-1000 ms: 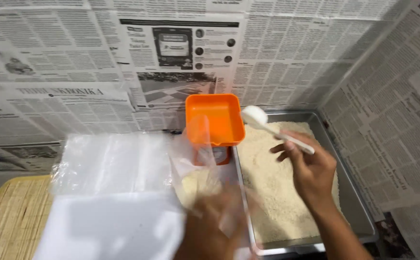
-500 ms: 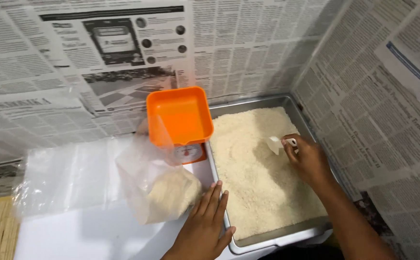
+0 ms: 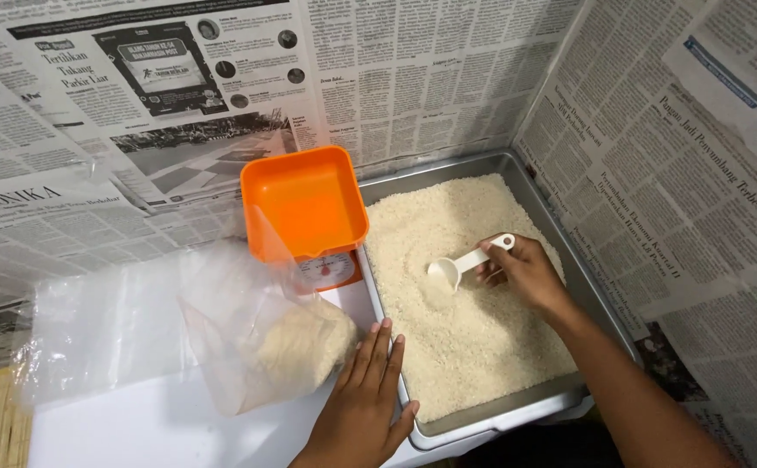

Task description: Scooping rice from a tray into a plastic bag using a measuring cup and weighing it on a scale.

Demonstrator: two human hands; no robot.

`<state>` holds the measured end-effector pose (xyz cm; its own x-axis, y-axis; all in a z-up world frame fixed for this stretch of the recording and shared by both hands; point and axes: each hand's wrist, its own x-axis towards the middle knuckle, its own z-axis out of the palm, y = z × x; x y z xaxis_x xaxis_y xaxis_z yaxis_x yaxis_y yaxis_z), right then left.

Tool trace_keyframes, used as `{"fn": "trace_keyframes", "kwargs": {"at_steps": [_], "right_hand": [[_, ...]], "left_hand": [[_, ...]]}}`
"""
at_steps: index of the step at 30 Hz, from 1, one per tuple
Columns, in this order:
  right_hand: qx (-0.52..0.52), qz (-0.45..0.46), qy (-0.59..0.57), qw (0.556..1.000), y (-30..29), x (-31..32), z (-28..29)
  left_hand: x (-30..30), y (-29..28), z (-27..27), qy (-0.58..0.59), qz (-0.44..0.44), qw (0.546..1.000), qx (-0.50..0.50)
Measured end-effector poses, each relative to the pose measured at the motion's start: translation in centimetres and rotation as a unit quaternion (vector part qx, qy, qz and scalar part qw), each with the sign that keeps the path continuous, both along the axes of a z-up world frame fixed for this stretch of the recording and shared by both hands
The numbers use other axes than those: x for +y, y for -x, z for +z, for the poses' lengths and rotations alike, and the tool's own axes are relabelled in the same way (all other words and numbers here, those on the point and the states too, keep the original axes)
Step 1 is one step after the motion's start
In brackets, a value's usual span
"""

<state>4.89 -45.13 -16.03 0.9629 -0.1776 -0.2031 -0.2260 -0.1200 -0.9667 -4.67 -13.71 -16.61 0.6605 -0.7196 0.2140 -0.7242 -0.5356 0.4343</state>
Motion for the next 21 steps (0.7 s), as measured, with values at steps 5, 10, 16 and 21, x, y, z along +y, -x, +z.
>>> {"fn": "trace_keyframes", "kwargs": {"at_steps": [5, 10, 16, 21], "right_hand": [[0.054, -0.087, -0.083, 0.991, -0.4, -0.4, 0.4], [0.024, -0.083, -0.195, 0.977, -0.9, -2.3, -1.2], [-0.03, -0.059, -0.177, 0.982, -0.8, 0.7, 2.8], [-0.093, -0.061, -0.24, 0.964, 0.2, 6.0, 7.7]], "left_hand": [[0.2, 0.0, -0.3, -0.005, 0.0, 1.0, 0.003], [0.0, 0.0, -0.8, -0.02, 0.005, 1.0, 0.011], [0.2, 0.7, 3.5, 0.016, -0.034, 0.999, 0.031], [3.2, 0.6, 13.9, 0.201, -0.109, 0.967, -0.11]]}}
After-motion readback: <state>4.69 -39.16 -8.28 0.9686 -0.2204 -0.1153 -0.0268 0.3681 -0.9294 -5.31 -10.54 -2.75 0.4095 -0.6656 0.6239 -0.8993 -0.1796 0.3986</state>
